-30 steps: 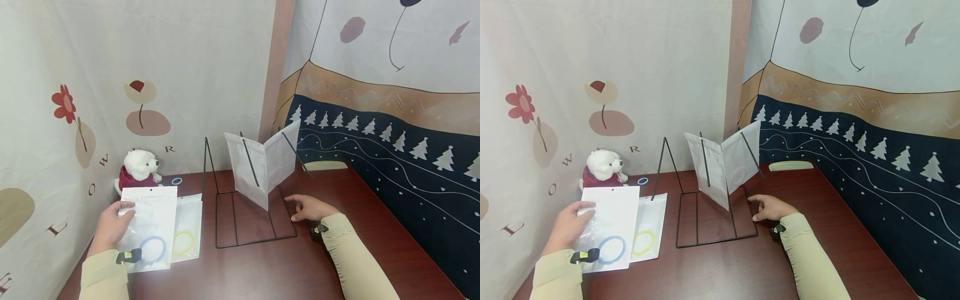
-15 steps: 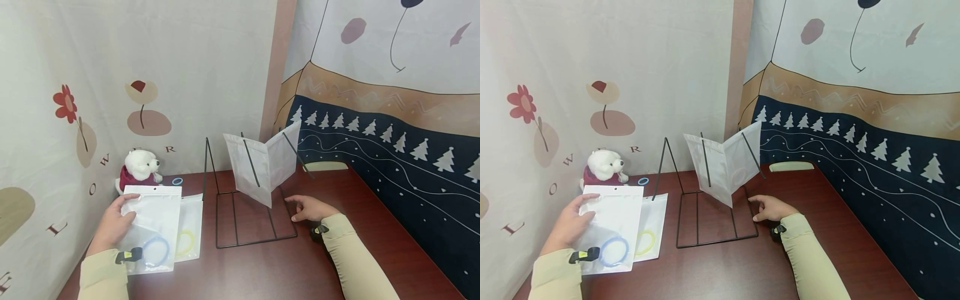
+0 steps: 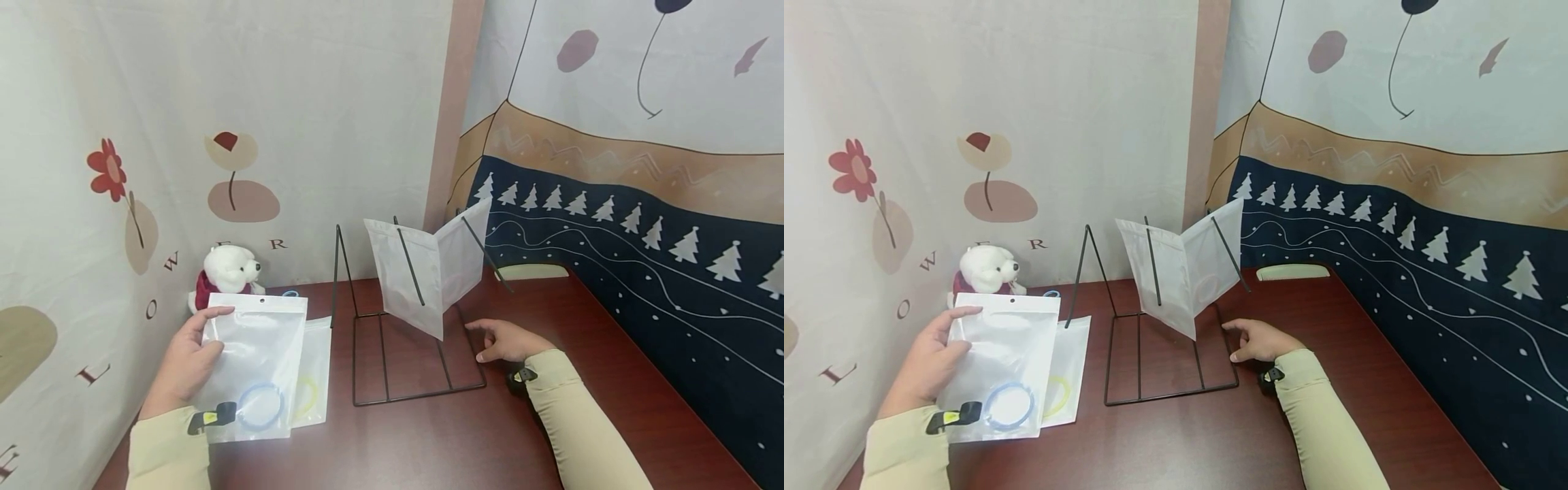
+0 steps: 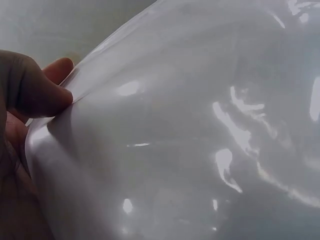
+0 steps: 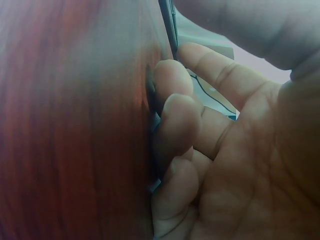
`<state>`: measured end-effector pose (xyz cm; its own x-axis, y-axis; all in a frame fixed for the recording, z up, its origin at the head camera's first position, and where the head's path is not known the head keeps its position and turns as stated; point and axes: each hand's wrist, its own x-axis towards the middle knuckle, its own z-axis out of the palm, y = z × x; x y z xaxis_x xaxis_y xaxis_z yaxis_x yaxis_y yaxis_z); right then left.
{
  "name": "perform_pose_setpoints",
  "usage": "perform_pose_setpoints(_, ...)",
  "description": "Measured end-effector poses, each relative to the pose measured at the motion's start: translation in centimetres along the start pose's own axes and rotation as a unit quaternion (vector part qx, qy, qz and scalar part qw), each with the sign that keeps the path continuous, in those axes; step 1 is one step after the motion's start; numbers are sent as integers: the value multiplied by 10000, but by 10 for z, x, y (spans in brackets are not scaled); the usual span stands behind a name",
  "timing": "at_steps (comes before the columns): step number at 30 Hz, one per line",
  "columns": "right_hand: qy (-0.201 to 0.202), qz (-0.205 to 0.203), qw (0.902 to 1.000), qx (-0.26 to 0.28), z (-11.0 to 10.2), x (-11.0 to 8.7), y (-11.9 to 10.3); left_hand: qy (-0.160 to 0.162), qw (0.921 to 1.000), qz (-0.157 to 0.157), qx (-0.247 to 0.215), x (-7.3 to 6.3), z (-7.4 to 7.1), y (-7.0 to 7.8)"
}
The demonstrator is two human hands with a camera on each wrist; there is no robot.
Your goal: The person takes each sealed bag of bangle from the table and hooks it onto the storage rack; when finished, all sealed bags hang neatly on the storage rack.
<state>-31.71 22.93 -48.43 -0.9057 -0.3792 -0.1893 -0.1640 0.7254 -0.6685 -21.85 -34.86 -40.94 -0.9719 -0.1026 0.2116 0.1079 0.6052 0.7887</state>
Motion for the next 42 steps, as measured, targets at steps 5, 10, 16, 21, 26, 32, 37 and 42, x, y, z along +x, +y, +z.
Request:
perform_pose_setpoints(5, -1, -83, 9999, -85, 0, 0, 1, 55, 9996, 245, -99, -5, 1, 17)
perform_pose_setpoints(10, 25, -10, 10000, -77, 0, 1, 2, 44, 9987, 508, -58, -10, 4, 31)
perform_pose_setpoints(16, 31, 20, 10000, -23, 1, 1, 2, 124, 9955, 908, -240, -15, 11, 46)
perform_pose_setpoints(21, 27, 8, 10000, 35, 0, 1, 2, 264, 9900, 1333, -389, -23, 19, 60)
perform_pose_setpoints(26, 4, 21, 10000, 60, 0, 1, 1, 402, 9836, 1684, -496, -28, 26, 71)
perform_pose_setpoints(32, -1, -13, 10000, 10, 0, 0, 1, 367, 9789, 1873, -727, -31, 32, 78)
perform_pose_setpoints(37, -8, -20, 10000, 37, -1, 1, 1, 357, 9762, 1953, -877, -36, 36, 84)
perform_pose_setpoints(42, -7, -16, 10000, 10, -1, 2, 2, 341, 9690, 2173, -1125, -40, 41, 90)
